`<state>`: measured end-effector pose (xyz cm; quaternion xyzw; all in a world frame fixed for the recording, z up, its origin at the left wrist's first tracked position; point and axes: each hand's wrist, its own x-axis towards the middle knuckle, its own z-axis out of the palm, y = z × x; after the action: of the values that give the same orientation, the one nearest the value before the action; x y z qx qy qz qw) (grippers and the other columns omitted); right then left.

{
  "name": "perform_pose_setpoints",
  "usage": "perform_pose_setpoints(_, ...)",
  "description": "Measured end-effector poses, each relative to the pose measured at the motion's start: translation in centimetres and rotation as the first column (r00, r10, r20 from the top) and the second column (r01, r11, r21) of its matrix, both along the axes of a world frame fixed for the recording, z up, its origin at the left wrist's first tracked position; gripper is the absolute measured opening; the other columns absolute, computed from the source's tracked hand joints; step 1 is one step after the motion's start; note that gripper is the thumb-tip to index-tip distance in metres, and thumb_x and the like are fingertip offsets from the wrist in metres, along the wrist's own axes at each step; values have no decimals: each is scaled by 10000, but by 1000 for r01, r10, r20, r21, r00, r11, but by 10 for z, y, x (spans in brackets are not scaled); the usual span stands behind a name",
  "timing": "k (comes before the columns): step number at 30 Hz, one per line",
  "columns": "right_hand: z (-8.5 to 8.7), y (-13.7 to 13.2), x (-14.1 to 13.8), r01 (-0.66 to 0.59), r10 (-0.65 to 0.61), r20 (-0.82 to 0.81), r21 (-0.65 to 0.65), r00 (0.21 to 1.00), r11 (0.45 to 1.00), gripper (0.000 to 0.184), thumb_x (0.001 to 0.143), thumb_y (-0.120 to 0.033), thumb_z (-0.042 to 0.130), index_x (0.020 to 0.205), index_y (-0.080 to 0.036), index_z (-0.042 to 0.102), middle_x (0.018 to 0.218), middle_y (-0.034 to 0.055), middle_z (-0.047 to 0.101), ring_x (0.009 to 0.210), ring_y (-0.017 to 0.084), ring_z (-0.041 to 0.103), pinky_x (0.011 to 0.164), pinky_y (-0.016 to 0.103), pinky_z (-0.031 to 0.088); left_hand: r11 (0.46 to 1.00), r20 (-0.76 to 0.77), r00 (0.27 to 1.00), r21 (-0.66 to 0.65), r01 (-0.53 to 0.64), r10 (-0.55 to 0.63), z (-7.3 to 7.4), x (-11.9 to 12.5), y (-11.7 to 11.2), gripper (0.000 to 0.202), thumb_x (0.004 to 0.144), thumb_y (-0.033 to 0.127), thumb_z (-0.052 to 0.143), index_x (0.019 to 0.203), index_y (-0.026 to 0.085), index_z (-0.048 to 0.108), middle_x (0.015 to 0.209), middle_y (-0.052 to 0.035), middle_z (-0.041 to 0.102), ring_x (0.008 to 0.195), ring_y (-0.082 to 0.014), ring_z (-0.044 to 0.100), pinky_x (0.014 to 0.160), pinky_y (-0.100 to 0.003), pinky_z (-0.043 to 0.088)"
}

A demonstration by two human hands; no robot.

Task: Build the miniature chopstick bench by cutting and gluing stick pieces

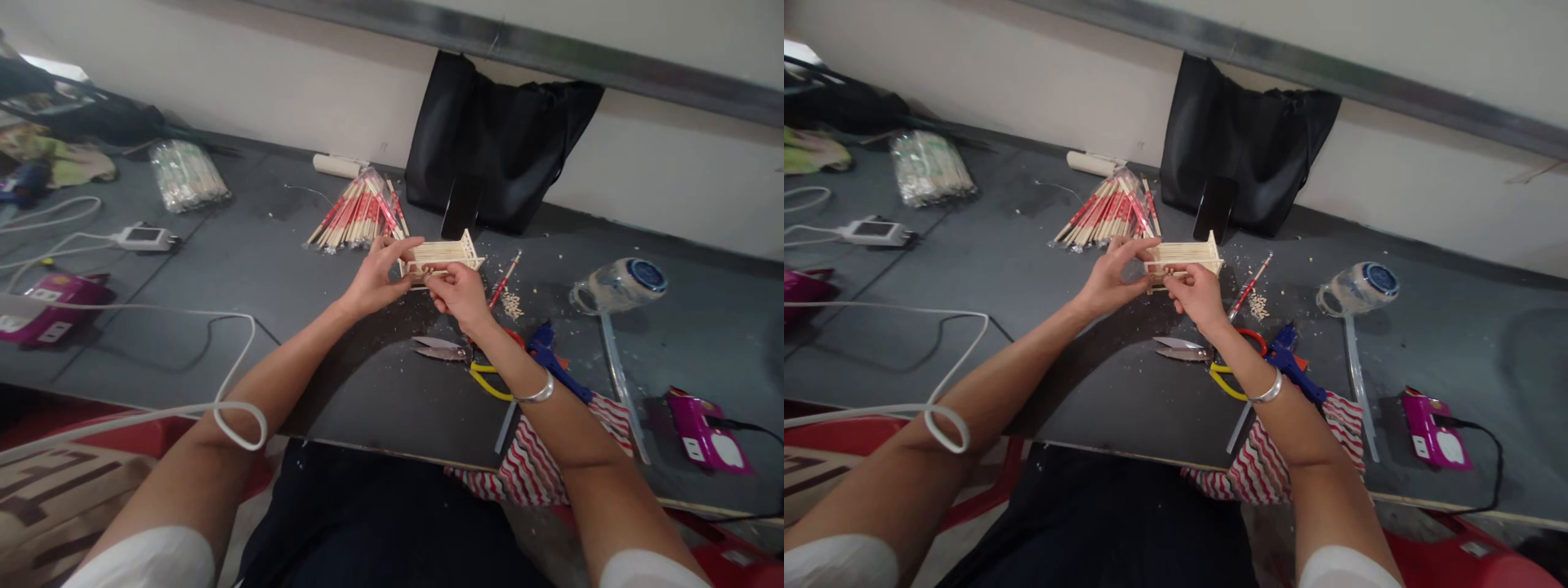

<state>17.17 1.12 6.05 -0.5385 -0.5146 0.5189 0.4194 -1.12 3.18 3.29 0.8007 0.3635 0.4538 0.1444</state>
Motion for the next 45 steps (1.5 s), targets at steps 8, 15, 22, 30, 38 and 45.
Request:
perform_pose_setpoints(8, 2, 1, 0, 1, -1, -10, -32, 1000, 1000, 258, 705, -339, 790, 888, -196, 677, 480, -95, 562, 332, 55, 420, 334, 194, 302, 1000, -9, 1000, -19, -8, 8, -1, 0, 1, 590, 813, 52, 659, 1368, 242, 597, 999, -33, 705, 1079, -208, 630, 989, -406, 534)
perform_pose_setpoints(15, 1, 2, 1, -8, 8, 3, -22, 1000, 1000, 231, 729, -332, 795, 878, -194, 685, 486, -92, 562, 336, 52, 413, 341, 197, 311, 999, -10, 1000, -48, -10, 9, 2, -1, -1, 592, 809, 47, 651, 1368, 239, 606, 1010, -38, 703, 1083, -205, 633, 989, -397, 536)
perform_pose_setpoints(22, -2, 4, 1, -15, 15, 20, 6, 1000, 1000, 171, 766, -293, 787, 864, -194, 689, 500, -87, 562, 347, 59, 424, 355, 205, 317, 999, -22, 1000, -45, -9, 8, 2, -1, 0, 575, 821, 62, 655, 1367, 237, 604, 1011, -35, 712, 1090, -213, 629, 998, -409, 531)
perform_pose_setpoints(30, 1, 3, 0, 16, -16, 15, -10, 1000, 1000, 76, 782, -199, 720, 853, -185, 699, 482, -74, 576, 372, 76, 449, 387, 213, 355, 1000, -19, 1000, -18, -1, 1, -1, -2, 1, 564, 837, 60, 659, 1369, 237, 593, 1017, -37, 708, 1088, -200, 628, 992, -395, 532)
perform_pose_setpoints(38, 3, 3, -2, 25, -25, 18, -14, 1000, 1000, 59, 774, -188, 709, 831, -192, 698, 463, -81, 566, 371, 71, 440, 388, 209, 358, 1000, -26, 1000, 11, -5, 6, -2, -1, 1, 606, 814, 18, 652, 1373, 239, 585, 1019, -35, 712, 1072, -195, 632, 985, -386, 538)
perform_pose_setpoints(45, -5, 6, 2, -12, 11, 35, 24, 999, 1000, 196, 751, -301, 780, 891, -180, 716, 484, -77, 577, 402, 70, 469, 402, 197, 381, 1000, -49, 999, 14, 10, -9, -2, -3, 2, 596, 834, 29, 657, 1393, 219, 570, 1032, -40, 708, 1080, -189, 627, 996, -376, 535)
